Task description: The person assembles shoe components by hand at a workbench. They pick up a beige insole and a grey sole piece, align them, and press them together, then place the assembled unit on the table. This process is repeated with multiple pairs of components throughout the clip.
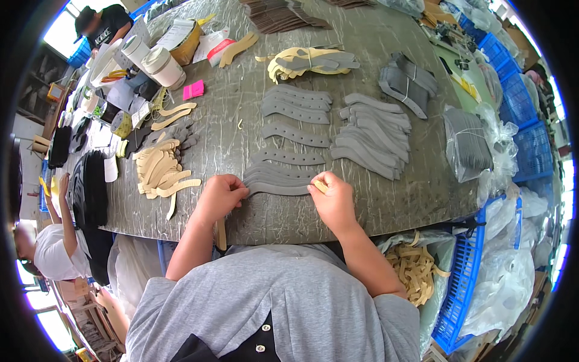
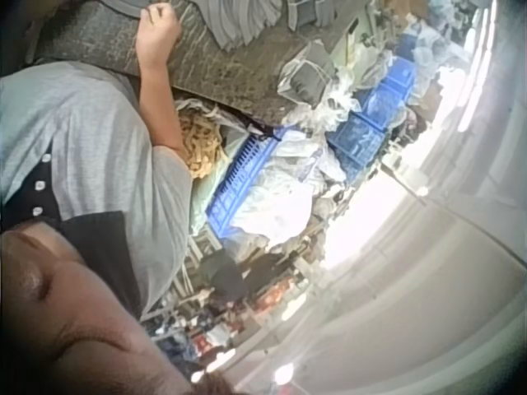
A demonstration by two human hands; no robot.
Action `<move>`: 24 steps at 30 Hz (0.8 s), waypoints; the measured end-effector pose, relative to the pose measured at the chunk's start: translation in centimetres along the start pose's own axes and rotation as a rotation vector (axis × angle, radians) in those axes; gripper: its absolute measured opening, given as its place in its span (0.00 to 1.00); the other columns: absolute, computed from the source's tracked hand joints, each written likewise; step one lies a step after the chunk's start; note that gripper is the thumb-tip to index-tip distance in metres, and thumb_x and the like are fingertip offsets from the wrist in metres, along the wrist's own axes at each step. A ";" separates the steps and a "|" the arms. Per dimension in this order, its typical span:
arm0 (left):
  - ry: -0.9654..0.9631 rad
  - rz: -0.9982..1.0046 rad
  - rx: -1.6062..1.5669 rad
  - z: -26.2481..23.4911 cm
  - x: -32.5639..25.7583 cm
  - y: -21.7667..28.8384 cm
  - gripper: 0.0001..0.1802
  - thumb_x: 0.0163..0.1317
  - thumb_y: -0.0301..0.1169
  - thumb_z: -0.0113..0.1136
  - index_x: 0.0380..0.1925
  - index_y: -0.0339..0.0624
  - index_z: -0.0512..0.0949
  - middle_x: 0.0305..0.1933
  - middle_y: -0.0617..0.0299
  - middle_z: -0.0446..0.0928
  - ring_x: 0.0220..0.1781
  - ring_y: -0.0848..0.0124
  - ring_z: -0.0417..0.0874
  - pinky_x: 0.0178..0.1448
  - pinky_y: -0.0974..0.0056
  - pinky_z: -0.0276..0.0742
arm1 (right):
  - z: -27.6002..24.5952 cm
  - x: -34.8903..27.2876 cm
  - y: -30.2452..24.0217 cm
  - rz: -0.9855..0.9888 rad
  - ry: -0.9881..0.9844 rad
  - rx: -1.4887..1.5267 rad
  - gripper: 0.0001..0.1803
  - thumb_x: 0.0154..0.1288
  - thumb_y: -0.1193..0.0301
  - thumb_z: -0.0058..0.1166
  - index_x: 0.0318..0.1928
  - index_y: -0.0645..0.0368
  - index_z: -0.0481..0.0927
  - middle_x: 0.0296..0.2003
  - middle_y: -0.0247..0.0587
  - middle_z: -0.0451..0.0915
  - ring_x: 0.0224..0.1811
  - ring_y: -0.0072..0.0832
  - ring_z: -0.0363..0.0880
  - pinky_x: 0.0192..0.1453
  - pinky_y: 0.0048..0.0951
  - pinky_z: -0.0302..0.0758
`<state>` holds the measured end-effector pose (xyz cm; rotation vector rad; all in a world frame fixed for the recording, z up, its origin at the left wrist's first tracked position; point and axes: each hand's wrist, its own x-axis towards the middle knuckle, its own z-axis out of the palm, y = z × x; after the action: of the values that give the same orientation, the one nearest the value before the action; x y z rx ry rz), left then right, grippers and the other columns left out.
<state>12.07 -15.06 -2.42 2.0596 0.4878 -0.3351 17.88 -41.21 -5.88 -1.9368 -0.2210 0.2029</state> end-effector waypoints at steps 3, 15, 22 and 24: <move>0.009 -0.004 0.017 0.0 0.2 0.0 0.08 0.55 0.28 0.65 0.28 0.32 0.81 0.22 0.60 0.81 0.23 0.75 0.82 0.29 0.69 0.76 | 0.1 0.1 0.0 -0.033 0.016 -0.047 0.06 0.60 0.79 0.63 0.33 0.62 0.77 0.22 0.29 0.75 0.25 0.13 0.67 0.29 0.22 0.67; 0.034 0.048 0.102 0.2 0.6 -0.7 0.08 0.55 0.29 0.64 0.28 0.32 0.82 0.23 0.59 0.82 0.23 0.74 0.83 0.30 0.68 0.78 | 0.7 0.2 -0.3 -0.086 0.067 -0.187 0.08 0.57 0.76 0.64 0.33 0.64 0.77 0.26 0.50 0.81 0.27 0.43 0.80 0.32 0.36 0.74; 0.154 0.244 0.328 1.0 0.7 -1.3 0.10 0.55 0.31 0.64 0.30 0.34 0.82 0.24 0.49 0.82 0.27 0.55 0.83 0.34 0.59 0.78 | 0.6 0.3 -0.8 -0.179 0.095 -0.455 0.11 0.55 0.74 0.66 0.31 0.62 0.74 0.31 0.48 0.80 0.33 0.48 0.79 0.36 0.40 0.75; 0.168 0.238 0.362 1.0 0.8 -1.2 0.09 0.55 0.32 0.64 0.30 0.36 0.82 0.24 0.47 0.80 0.28 0.49 0.82 0.35 0.56 0.77 | 0.4 0.3 -1.1 -0.166 0.103 -0.481 0.11 0.55 0.74 0.66 0.31 0.63 0.74 0.31 0.48 0.80 0.33 0.46 0.79 0.36 0.38 0.74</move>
<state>12.11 -15.20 -4.18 2.4830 0.2908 -0.1127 18.06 -40.40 -4.99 -2.3833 -0.3877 -0.0689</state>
